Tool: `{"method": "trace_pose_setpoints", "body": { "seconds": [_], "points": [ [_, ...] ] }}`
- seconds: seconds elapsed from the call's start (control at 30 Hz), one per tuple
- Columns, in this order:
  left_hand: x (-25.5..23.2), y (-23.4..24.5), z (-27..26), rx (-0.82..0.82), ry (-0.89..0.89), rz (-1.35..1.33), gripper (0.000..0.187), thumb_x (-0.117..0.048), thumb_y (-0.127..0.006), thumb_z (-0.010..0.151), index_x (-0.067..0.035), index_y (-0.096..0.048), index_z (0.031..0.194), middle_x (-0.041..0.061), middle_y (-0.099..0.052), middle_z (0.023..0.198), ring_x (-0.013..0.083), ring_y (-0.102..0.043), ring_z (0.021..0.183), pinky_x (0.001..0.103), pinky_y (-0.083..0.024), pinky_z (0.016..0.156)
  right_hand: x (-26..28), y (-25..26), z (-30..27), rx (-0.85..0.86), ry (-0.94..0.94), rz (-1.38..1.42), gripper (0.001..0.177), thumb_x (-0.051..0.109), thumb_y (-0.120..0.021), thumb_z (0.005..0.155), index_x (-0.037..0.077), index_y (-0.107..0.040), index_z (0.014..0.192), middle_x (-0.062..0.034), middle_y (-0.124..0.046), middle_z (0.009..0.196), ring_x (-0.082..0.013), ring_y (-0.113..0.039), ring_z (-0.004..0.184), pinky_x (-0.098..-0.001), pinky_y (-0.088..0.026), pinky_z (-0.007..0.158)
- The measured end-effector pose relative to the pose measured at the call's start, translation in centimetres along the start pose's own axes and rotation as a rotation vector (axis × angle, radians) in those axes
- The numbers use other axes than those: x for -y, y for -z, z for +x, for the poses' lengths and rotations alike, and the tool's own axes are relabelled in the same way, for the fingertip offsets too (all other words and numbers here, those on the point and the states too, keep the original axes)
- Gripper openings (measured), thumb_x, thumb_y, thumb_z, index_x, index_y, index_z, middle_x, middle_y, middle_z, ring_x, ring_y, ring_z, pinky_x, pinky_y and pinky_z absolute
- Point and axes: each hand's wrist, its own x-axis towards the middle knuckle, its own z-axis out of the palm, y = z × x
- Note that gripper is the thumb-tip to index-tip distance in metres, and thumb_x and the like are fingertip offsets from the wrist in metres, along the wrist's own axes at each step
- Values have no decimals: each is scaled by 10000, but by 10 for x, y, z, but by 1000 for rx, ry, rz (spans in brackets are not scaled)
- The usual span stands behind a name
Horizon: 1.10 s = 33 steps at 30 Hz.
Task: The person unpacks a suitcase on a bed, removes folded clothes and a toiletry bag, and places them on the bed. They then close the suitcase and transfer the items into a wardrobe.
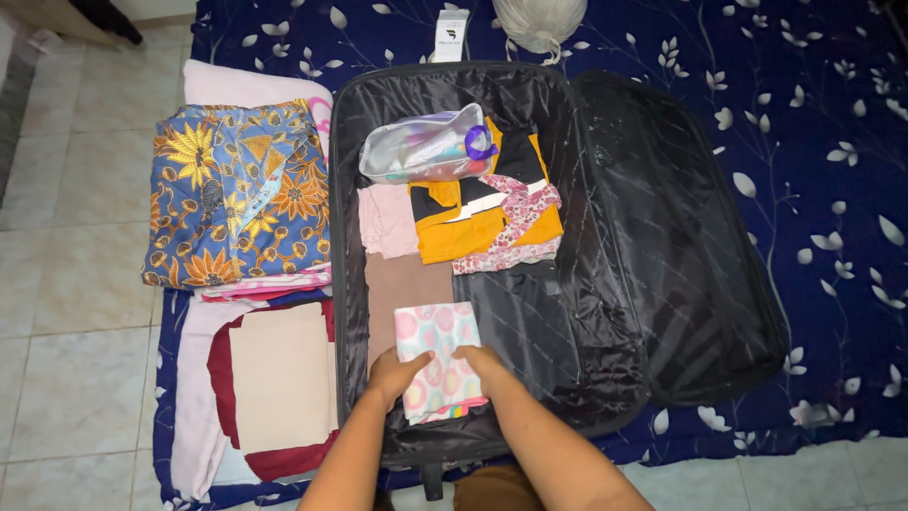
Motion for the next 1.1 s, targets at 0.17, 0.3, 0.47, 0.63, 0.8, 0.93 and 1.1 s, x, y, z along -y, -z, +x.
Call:
{"method": "trace_pose_setpoints", "body": {
  "seconds": [0.17,0.3,0.47,0.63,0.8,0.93,1.1],
  "points": [
    [-13,-8,-4,152,-230,-272,546,-94,-738,815,-26,-588,1336,128,-733,1204,212,-713,1058,346,-579,888,21,9,-15,270,-40,306,549,215,-675,788,5,-642,1295,-185,-704,1164,-349,-702,1033,-511,-586,911],
    [-44,5,-16,116,-343,-446,581,-55,-719,827,-36,-532,1377,136,-696,1238,232,-682,1117,345,-569,918,45,19,-59,486,128,430,540,255,-687,839,39,-617,1330,-157,-686,1252,-324,-685,1116,-524,-553,985],
    [-93,64,-59,223,-338,-550,593,-79,-700,849,-49,-489,1403,139,-675,1263,266,-681,1131,397,-587,911,77,-14,-126,593,289,518,613,262,-706,860,39,-544,1408,-163,-651,1358,-333,-638,1236,-526,-505,1060],
    [-118,139,-95,280,-426,-681,615,-61,-661,846,-102,-452,1423,122,-644,1294,265,-670,1137,427,-590,913,118,-84,-160,741,360,532,637,225,-707,847,14,-521,1418,-195,-640,1351,-372,-626,1228,-551,-491,1054],
    [-120,222,-100,296,-459,-782,569,-87,-643,881,-46,-472,1422,143,-645,1306,293,-673,1142,451,-597,924,150,-155,-179,760,528,328,600,153,-691,866,53,-511,1429,-147,-643,1349,-311,-626,1243,-506,-505,1073],
    [-111,271,-89,223,-483,-711,586,-97,-653,866,-76,-475,1423,117,-643,1303,262,-671,1138,433,-593,926,158,-207,-187,736,586,347,501,214,-670,947,39,-531,1395,-128,-650,1338,-270,-641,1226,-462,-522,1058],
    [-120,307,-56,125,-506,-567,554,-98,-689,878,11,-533,1398,170,-671,1291,274,-683,1131,384,-589,897,182,-250,-193,532,688,291,464,242,-650,977,44,-539,1381,-117,-658,1327,-238,-652,1203,-421,-544,1017]
  ]
}}
